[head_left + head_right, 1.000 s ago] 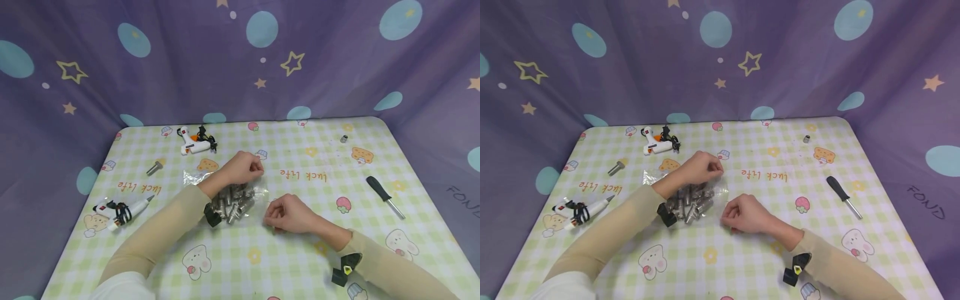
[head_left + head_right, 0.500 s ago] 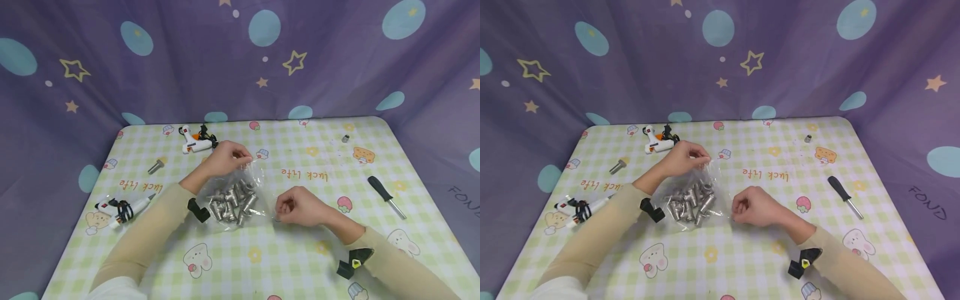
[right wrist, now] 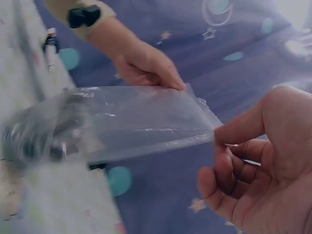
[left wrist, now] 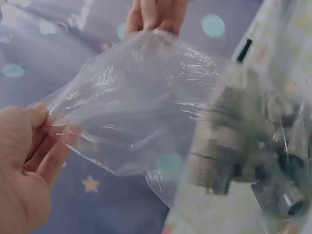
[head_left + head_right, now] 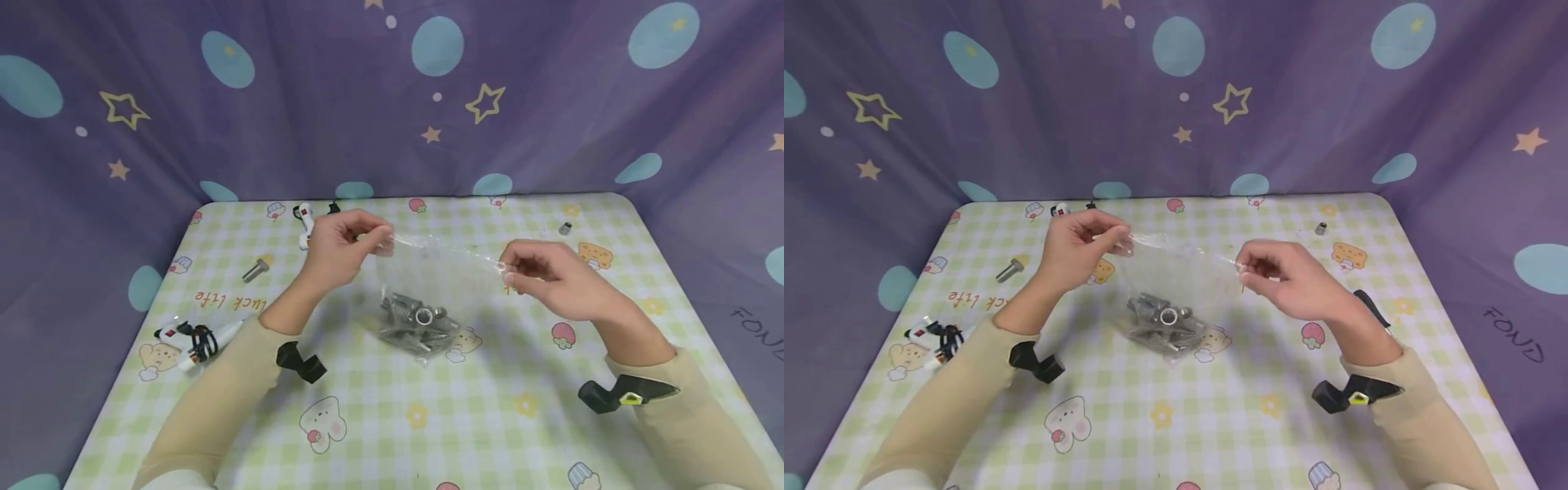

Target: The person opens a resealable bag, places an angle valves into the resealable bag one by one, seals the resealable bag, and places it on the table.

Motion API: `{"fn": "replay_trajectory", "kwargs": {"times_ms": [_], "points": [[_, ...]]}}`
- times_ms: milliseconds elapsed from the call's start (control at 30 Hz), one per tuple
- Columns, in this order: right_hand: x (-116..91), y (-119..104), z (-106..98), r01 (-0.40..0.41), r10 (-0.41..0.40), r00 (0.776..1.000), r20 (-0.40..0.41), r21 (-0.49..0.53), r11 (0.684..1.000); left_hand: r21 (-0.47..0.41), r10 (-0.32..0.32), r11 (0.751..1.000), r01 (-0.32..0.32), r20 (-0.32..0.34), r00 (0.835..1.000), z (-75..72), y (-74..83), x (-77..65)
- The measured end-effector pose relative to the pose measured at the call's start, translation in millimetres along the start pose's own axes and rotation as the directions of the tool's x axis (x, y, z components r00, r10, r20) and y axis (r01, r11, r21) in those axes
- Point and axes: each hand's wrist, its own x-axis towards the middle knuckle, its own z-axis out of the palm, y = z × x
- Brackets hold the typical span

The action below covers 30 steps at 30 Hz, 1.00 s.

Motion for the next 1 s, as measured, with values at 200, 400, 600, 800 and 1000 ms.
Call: {"fn": "replay_trajectory", "kwargs": {"times_ms": [200, 400, 600, 800, 1000], "points": [[8.8, -15.3, -11.3, 0.137, -0.136, 0.974, -0.179, -0.004, 0.990, -0.079, 0.111, 0.990, -0.119, -0.094, 0.989, 7.2, 18.4, -9.7], [20.4, -19.3, -7.6, 0.132, -0.115, 0.927, -0.356, 0.023, 0.991, -0.084, 0.129, 0.986, -0.145, -0.173, 0.976, 8.6, 22.6, -17.7], [30.3, -12.4, 4.1, 0.208, -0.133, 0.895, -0.425, 0.135, 0.969, -0.012, 0.084, 0.996, -0.089, -0.230, 0.969, 2.1, 18.4, -23.6], [31.3, -6.0, 12.7, 0.145, -0.054, 0.907, -0.417, 0.189, 0.971, -0.021, 0.053, 0.998, -0.058, -0.192, 0.980, 0.4, 8.1, -28.1], [32.4, 1.9, 16.9, 0.086, 0.023, 0.921, -0.388, 0.260, 0.962, -0.008, 0.064, 0.998, -0.067, -0.156, 0.986, 6.3, -1.6, -29.4]]}}
